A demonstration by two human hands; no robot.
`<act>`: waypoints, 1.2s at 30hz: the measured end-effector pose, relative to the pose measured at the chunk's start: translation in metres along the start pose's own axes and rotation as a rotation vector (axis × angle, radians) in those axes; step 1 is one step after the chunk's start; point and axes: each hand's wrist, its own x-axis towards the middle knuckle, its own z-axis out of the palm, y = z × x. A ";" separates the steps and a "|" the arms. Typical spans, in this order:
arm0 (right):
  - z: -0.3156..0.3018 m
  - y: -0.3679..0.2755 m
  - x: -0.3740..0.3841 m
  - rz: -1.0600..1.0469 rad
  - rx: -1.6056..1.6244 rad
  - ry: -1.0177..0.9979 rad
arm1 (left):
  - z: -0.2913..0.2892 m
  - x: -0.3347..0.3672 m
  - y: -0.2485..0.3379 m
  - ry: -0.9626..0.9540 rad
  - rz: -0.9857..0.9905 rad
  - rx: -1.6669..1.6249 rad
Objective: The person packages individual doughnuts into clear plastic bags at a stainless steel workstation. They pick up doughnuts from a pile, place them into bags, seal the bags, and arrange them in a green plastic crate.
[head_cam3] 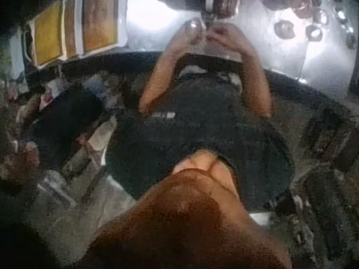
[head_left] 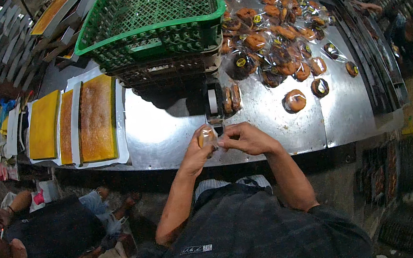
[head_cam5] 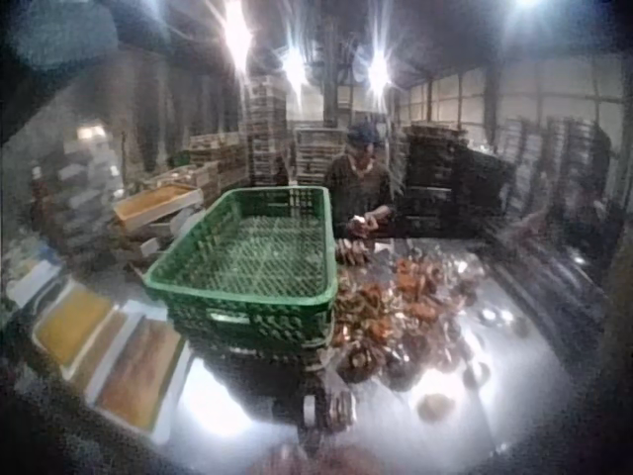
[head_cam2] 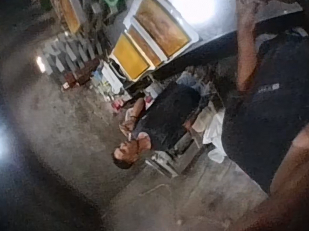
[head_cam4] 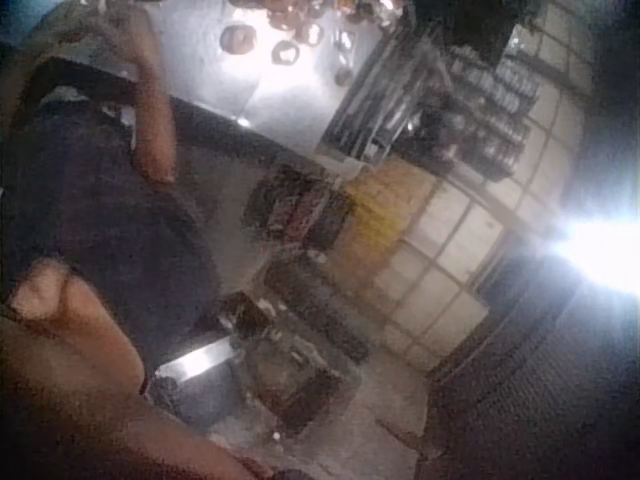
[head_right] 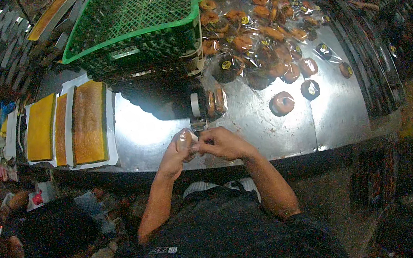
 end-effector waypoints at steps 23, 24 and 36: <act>-0.041 0.180 0.013 -0.071 -0.429 0.786 | 0.150 0.234 0.017 -0.019 0.684 1.419; -0.037 0.172 0.014 -0.080 -0.536 0.737 | 0.156 0.253 0.004 -0.037 0.780 1.670; -0.103 0.104 -0.037 -0.086 -0.567 1.163 | 0.190 0.187 0.045 -0.008 0.560 0.774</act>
